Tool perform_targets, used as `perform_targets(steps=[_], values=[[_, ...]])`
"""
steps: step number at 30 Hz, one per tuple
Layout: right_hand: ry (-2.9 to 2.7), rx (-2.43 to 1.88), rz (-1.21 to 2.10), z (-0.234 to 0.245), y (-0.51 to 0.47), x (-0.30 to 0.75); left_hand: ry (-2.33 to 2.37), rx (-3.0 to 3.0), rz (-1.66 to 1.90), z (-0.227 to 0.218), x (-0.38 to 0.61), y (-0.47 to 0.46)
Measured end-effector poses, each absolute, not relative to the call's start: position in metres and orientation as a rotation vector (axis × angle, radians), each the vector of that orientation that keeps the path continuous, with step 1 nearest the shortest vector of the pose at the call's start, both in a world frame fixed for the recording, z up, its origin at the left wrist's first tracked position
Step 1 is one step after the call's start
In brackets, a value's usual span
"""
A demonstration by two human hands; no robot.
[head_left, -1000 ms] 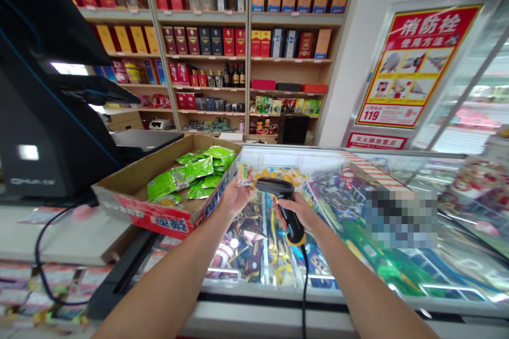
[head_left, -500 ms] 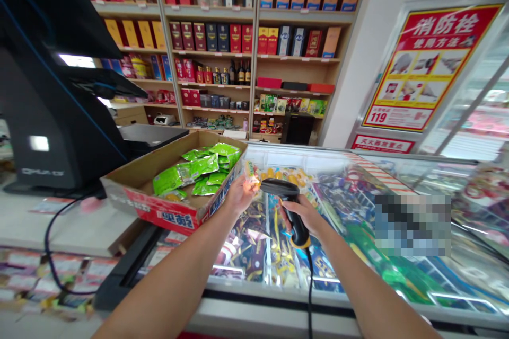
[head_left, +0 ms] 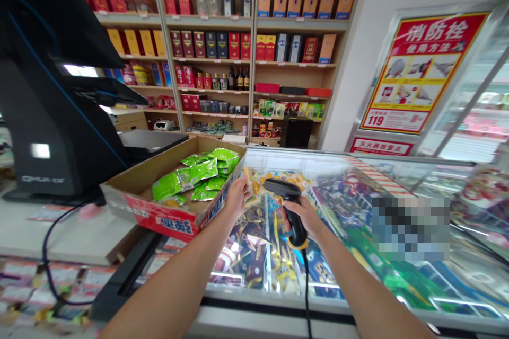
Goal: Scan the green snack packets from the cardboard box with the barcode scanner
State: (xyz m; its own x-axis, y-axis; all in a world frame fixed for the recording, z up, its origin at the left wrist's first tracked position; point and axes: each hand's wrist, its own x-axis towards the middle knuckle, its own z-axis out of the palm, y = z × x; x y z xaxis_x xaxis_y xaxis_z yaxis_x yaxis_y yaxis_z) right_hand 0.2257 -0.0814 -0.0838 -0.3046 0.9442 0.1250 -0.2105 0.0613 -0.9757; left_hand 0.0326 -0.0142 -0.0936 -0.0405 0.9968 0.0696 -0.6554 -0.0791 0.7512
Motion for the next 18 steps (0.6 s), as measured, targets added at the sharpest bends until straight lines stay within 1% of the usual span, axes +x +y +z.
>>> perform_targets(steps=[4, 12, 15, 18], values=[[-1.260, -0.805, 1.426, -0.080, -0.084, 0.225, 0.898, 0.883, 1.619, -0.104, 0.031, -0.008], [-1.205, -0.801, 1.420, -0.077, -0.084, 0.227, 1.212, 1.217, 1.829, -0.109, 0.028, -0.009], [-1.216, -0.789, 1.411, -0.079, -0.083, 0.227, 1.145, 1.263, 1.874, -0.099, 0.033, -0.024], [-1.218, -0.777, 1.399, -0.079, -0.082, 0.227, 0.990, 1.385, 1.810, -0.070, 0.031, -0.043]])
